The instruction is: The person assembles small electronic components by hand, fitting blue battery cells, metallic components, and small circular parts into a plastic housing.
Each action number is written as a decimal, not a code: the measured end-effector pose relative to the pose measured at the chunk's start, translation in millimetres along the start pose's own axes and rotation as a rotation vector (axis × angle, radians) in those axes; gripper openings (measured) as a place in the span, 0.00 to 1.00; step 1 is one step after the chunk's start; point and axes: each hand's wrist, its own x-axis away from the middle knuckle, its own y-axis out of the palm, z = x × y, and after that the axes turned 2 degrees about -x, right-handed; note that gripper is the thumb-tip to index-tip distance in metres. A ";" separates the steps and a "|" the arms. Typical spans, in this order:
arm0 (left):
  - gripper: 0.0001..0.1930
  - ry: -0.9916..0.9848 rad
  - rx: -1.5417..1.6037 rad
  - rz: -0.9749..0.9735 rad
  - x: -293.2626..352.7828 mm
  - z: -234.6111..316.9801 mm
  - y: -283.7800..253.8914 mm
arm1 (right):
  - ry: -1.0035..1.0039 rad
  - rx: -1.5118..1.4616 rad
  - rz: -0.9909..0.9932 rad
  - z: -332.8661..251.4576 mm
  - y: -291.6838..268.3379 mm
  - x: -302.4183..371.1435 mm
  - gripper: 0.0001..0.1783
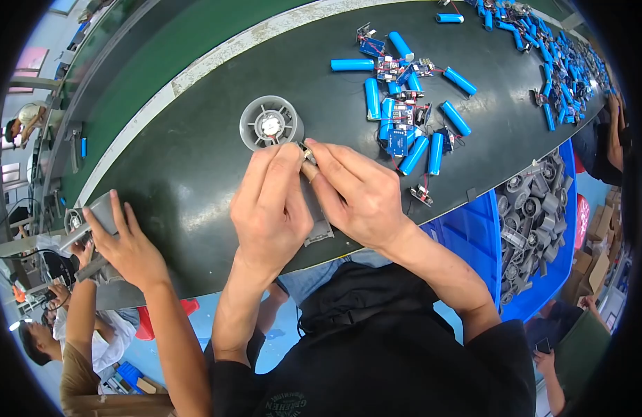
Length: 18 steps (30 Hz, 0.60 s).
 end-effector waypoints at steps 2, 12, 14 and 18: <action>0.13 0.001 0.017 0.002 -2.3 1.8 0.7 | 0.008 0.006 -0.005 0.0 -0.7 -0.1 0.16; 0.12 -0.009 0.030 0.002 -2.1 1.8 -3.0 | -0.026 0.036 0.002 -2.4 -0.5 -1.8 0.16; 0.12 -0.028 0.056 -0.007 -1.1 -0.4 -2.7 | -0.030 0.043 -0.003 -1.5 0.3 -1.0 0.15; 0.12 -0.018 0.069 -0.001 -1.7 -0.8 0.6 | -0.026 0.040 0.000 1.0 -0.3 0.0 0.15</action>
